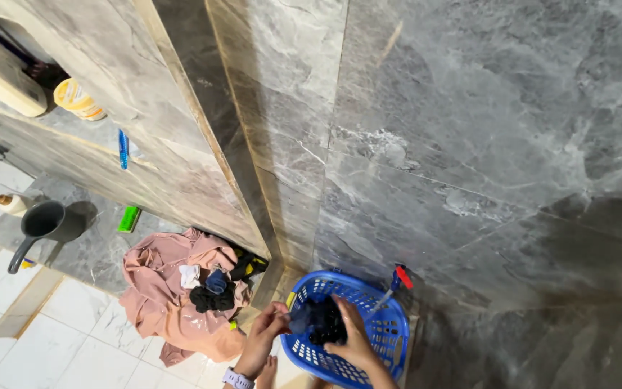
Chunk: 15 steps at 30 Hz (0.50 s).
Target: Hand-washing laundry in a plastic basket under a running tap in a bathroom.
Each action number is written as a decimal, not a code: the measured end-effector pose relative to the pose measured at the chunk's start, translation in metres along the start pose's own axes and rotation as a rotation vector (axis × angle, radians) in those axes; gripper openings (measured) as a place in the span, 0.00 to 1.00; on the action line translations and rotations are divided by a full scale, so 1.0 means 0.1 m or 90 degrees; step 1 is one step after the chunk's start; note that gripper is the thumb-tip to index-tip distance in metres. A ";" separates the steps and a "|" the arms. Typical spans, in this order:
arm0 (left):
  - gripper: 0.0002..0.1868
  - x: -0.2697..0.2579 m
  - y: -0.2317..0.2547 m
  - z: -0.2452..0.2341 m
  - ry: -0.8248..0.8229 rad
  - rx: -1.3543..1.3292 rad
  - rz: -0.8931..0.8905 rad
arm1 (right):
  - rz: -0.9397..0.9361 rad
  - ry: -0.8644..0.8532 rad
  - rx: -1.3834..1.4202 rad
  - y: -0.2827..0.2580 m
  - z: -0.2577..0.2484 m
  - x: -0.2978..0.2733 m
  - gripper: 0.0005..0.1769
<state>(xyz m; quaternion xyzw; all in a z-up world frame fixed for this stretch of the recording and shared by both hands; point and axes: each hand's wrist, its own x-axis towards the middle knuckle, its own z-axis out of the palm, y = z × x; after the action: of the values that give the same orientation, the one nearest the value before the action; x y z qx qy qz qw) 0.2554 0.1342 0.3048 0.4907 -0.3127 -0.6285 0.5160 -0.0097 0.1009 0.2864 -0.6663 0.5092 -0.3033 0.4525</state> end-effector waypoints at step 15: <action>0.05 0.91 -2.16 -0.65 0.208 -0.204 -0.236 | 0.363 0.002 0.329 2.31 -0.19 0.48 0.18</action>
<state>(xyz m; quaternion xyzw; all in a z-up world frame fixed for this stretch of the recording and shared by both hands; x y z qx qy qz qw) 0.2435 0.1129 0.0629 0.5465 -0.0276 -0.6663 0.5065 -0.1051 0.0333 0.0809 -0.3618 0.5816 -0.2850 0.6705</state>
